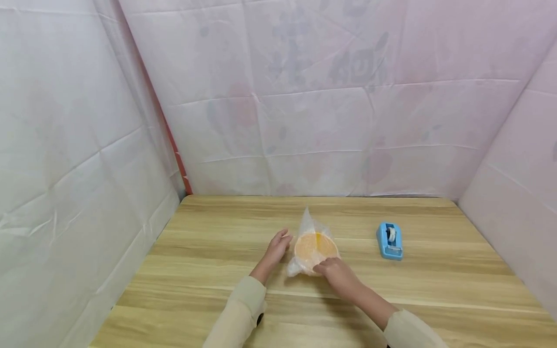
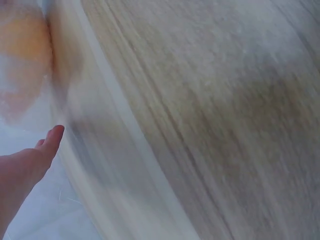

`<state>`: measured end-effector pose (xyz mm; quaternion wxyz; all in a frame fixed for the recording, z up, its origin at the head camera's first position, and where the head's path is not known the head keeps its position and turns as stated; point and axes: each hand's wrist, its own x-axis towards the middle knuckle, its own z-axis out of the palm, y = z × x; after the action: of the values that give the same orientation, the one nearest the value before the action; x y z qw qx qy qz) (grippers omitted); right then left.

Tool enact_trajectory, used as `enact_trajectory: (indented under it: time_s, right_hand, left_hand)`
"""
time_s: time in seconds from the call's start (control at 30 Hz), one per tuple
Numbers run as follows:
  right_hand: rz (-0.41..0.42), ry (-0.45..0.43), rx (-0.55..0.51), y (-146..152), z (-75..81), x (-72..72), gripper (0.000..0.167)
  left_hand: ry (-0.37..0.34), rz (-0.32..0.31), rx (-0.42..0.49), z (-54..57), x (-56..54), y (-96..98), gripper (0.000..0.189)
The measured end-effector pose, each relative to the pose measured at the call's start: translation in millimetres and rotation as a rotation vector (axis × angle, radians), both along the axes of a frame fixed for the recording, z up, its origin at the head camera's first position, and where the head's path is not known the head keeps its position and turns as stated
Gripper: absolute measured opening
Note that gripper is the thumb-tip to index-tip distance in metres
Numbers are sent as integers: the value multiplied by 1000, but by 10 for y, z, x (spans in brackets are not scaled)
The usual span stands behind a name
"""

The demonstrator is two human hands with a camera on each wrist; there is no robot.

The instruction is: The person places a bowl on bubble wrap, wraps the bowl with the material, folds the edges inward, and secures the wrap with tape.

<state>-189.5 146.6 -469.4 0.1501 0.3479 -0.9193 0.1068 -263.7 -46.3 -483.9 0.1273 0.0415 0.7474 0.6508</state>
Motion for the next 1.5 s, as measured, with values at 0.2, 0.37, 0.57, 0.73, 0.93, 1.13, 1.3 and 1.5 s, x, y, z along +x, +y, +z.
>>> enact_trajectory:
  time_s: [0.2, 0.37, 0.57, 0.73, 0.93, 1.13, 1.3, 1.5]
  right_hand:
    - [11, 6, -29, 12, -11, 52, 17]
    - [32, 18, -58, 25, -51, 78, 19]
    - [60, 14, -79, 38, -97, 128, 23]
    - [62, 14, -87, 34, -82, 188, 24]
    - [81, -5, -89, 60, -39, 251, 21]
    - [108, -14, -83, 99, -42, 297, 19]
    - [152, 26, -93, 111, -60, 325, 21]
    - [172, 12, -115, 124, -61, 378, 21]
  left_hand:
    - [-83, 38, 42, -13, -24, 22, 58]
    - [-129, 22, 64, -23, -31, 37, 58]
    - [-171, 9, 99, -20, -36, 51, 59]
    - [-188, 13, 125, -23, -40, 81, 60]
    - [-187, -9, 173, -26, -50, 129, 62]
    - [-177, -25, 202, -67, -53, 154, 65]
    - [-182, 6, 197, -59, -49, 199, 67]
    - [-205, 21, 205, -43, -63, 220, 70]
